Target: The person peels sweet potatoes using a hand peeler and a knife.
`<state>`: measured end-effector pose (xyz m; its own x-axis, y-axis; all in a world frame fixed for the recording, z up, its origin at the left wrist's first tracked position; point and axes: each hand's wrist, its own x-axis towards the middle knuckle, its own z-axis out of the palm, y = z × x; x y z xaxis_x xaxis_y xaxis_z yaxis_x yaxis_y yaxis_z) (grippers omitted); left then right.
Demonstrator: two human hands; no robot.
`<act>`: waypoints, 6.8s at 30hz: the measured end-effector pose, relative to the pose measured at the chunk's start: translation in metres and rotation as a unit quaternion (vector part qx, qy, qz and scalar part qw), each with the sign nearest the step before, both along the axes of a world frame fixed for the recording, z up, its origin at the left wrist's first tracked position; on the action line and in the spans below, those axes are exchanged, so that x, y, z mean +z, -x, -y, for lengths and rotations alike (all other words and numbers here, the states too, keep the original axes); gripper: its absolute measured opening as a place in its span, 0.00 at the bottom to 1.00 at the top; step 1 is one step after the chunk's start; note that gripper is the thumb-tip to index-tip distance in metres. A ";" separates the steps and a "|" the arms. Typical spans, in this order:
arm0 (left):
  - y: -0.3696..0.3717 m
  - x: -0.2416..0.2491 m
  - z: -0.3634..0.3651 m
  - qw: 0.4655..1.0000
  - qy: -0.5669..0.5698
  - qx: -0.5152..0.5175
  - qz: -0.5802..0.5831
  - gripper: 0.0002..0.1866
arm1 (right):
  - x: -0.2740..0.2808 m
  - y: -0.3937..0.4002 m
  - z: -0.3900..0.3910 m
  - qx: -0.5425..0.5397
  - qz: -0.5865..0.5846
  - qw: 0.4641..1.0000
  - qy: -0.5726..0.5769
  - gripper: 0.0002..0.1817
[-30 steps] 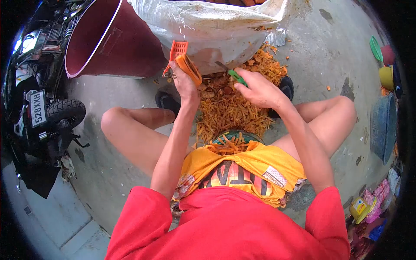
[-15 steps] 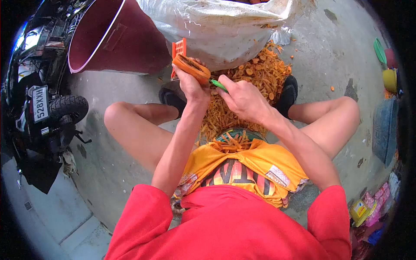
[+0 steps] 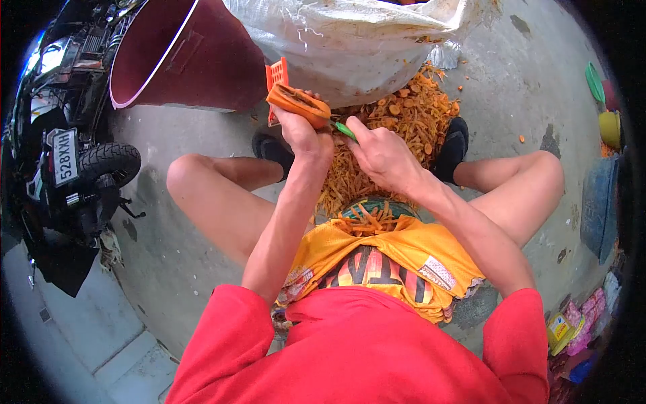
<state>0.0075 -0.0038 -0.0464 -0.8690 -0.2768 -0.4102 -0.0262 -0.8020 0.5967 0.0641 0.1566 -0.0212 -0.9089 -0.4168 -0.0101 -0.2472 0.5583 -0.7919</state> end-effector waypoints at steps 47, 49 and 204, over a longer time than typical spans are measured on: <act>-0.040 0.046 -0.008 0.797 0.395 -0.454 -0.041 0.29 | 0.045 0.051 -0.047 -0.133 0.138 0.934 0.303 0.19; -0.038 0.084 0.000 0.761 0.442 -0.467 -0.087 0.31 | 0.063 0.047 -0.050 -0.078 0.226 0.919 0.314 0.16; -0.001 0.061 -0.066 0.919 -0.003 -0.388 0.074 0.15 | 0.043 0.075 -0.087 -0.026 -0.285 0.930 0.230 0.13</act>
